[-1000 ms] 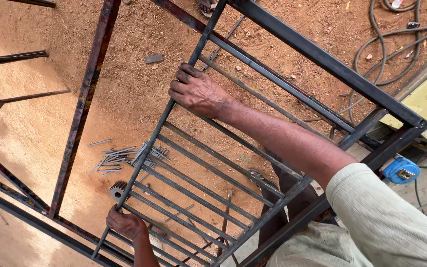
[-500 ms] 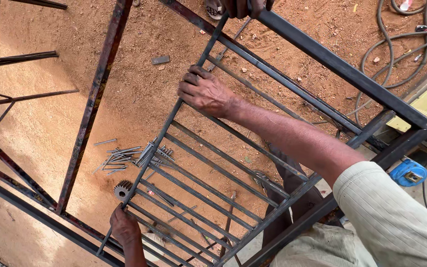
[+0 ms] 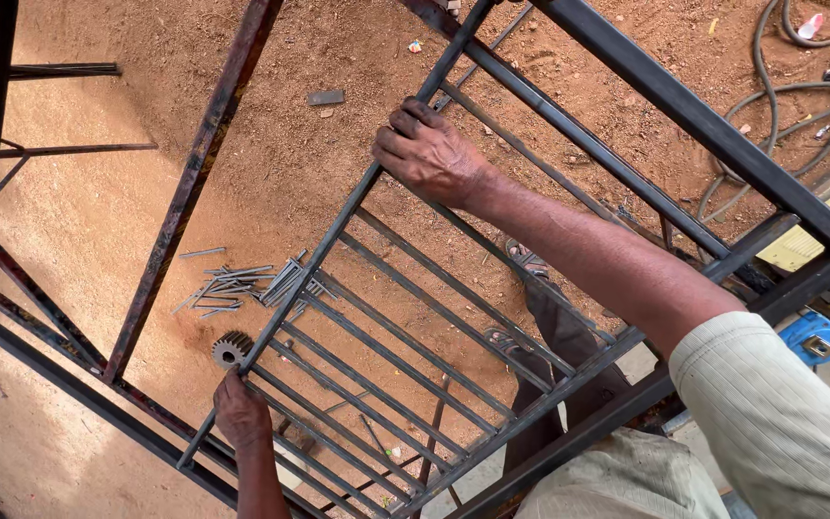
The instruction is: The person aligns and moves a metal gate frame on a workbench, then uses a welding tool to join metal bars to the structure.
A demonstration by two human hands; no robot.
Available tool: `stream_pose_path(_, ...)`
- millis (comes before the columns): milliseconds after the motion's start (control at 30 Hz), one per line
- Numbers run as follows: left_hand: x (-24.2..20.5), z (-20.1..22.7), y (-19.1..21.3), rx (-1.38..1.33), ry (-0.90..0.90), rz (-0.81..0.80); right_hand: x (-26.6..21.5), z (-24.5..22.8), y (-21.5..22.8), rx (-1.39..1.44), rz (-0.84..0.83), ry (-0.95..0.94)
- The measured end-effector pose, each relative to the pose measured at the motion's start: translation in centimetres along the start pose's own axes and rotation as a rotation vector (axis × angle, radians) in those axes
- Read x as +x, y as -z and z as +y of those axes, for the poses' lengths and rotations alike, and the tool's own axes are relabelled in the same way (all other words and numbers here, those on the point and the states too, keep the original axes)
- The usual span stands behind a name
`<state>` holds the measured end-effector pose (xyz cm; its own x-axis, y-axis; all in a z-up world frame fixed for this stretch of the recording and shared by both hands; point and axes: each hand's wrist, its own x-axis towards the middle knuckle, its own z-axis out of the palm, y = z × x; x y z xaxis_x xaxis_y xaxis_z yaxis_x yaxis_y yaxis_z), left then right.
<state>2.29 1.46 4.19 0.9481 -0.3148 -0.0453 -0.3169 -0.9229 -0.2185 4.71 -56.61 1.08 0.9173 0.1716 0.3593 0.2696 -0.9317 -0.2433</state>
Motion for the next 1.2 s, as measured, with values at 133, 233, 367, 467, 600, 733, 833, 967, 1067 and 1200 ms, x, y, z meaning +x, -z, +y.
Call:
stream_pose_path(133, 0.1, -0.1, 0.4, -0.034, -0.032, -0.034, 0.2, 0.1, -0.3, -0.016, -0.050, 0.000)
stream_pose_path(233, 0.3, -0.1, 0.9, -0.038, -0.077, -0.018, 0.3, 0.0, -0.2, -0.027, -0.027, -0.004)
stream_pose_path(367, 0.5, 0.0, 0.6, -0.076, -0.056, -0.002, 0.4, -0.1, 0.2, 0.021, -0.062, -0.014)
stream_pose_path(467, 0.3, -0.6, 0.0, -0.069, -0.078, 0.004, 0.5, 0.0, 0.3, 0.034, -0.035, -0.013)
stream_pose_path(600, -0.2, -1.1, -0.5, -0.072, -0.086, 0.013, 0.9, 0.1, 0.2, 0.035, -0.060, -0.025)
stream_pose_path(733, 0.0, -0.7, 0.1, -0.078, -0.103, -0.028, 0.8, 0.1, 0.6, 0.050, -0.021, -0.018)
stream_pose_path(833, 0.0, 0.3, 0.9, -0.154, -0.031, -0.052, 0.9, 0.2, 1.2, 0.097, -0.031, -0.009)
stream_pose_path(967, -0.2, 0.8, -0.3, -0.110, 0.058, 0.013, 1.0, 0.5, 1.5, 0.174, -0.048, -0.011)
stream_pose_path(1067, -0.2, 0.7, -1.9, -0.063, 0.054, 0.091, 0.8, 0.5, 1.0, 0.091, -0.013, -0.005)
stream_pose_path(1200, -0.7, 0.5, -1.9, -0.087, 0.027, 0.137, 0.8, 0.5, 0.5, 0.153, 0.017, -0.015)
